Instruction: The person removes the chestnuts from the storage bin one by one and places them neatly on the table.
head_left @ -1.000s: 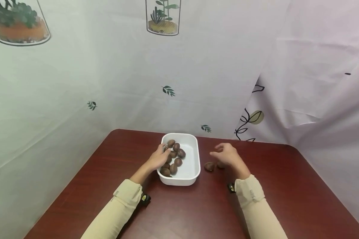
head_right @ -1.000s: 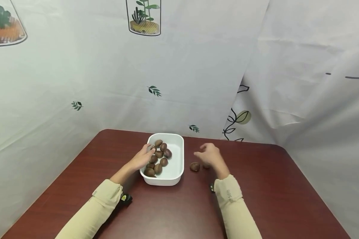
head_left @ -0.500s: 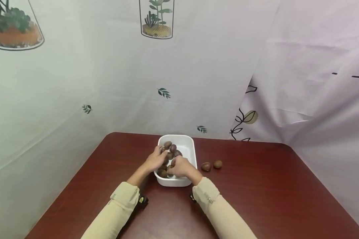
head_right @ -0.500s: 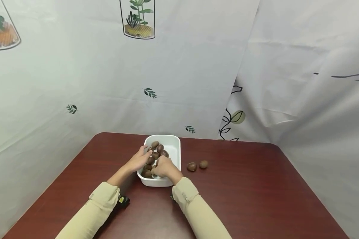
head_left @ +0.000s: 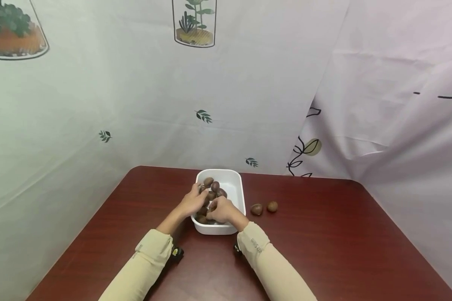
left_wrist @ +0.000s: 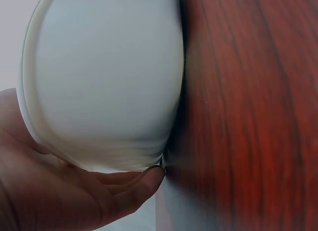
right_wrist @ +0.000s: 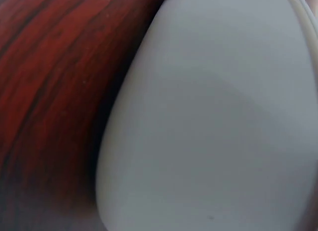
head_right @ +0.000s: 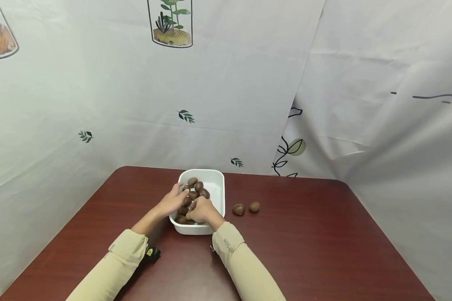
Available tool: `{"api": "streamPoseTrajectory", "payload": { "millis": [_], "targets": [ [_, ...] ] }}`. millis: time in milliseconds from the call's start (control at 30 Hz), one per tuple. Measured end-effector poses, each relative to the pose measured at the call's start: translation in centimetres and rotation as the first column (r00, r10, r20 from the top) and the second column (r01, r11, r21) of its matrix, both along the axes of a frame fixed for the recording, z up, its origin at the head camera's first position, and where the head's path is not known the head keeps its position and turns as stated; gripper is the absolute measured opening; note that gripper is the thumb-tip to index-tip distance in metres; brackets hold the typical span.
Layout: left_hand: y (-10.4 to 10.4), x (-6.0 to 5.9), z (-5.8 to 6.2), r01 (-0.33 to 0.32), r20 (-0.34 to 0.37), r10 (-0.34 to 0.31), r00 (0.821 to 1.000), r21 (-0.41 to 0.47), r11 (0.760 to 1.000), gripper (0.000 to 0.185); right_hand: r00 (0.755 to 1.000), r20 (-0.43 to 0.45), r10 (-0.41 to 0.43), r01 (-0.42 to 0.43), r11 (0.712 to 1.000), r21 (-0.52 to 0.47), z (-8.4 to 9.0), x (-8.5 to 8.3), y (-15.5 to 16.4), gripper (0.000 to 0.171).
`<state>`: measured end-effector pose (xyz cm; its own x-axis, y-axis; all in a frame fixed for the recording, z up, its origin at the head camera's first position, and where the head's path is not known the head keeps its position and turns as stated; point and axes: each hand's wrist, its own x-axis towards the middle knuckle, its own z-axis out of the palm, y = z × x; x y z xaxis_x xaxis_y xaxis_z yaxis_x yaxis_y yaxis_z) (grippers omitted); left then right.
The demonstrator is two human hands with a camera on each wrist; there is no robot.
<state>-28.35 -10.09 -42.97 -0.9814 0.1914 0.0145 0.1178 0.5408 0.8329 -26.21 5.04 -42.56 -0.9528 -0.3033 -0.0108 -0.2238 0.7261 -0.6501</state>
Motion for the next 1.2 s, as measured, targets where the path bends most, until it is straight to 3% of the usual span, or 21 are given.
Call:
{"api": "streamPoseTrajectory", "payload": {
  "millis": [267, 400, 533, 700, 1000, 1200],
  "targets": [
    [0.3, -0.2, -0.1, 0.014, -0.004, -0.014, 1.000, 0.021, 1.000, 0.062, 0.991, 0.129, -0.027, 0.050, 0.982, -0.183, 0.1, 0.1, 0.8, 0.009],
    [0.4, -0.2, -0.1, 0.007, 0.002, -0.007, 1.000, 0.006, 1.000, 0.060, 0.989, 0.150, -0.019, 0.058, 0.965, -0.257, 0.6, 0.1, 1.6, 0.006],
    [0.5, -0.2, -0.1, 0.008, 0.007, -0.008, 1.000, 0.005, 1.000, 0.059, 0.989, 0.145, -0.007, 0.053, 0.947, -0.316, 1.3, 0.2, 2.5, 0.015],
    [0.5, -0.1, -0.3, 0.010, 0.022, -0.011, 1.000, 0.032, 0.999, 0.059, 0.991, 0.133, -0.026, 0.069, 0.943, -0.326, 2.2, 0.6, 3.8, 0.029],
    [0.1, -0.1, -0.3, 0.032, 0.057, -0.038, 0.998, 0.107, 0.994, 0.058, 0.989, 0.142, -0.028, 0.082, 0.918, -0.388, 3.4, 1.3, 6.0, 0.032],
    [0.0, -0.2, -0.4, 0.036, 0.074, -0.047, 0.996, 0.143, 0.989, 0.056, 0.993, 0.110, -0.039, 0.079, 0.922, -0.380, 4.0, 1.6, 6.9, 0.035]
  ]
}}
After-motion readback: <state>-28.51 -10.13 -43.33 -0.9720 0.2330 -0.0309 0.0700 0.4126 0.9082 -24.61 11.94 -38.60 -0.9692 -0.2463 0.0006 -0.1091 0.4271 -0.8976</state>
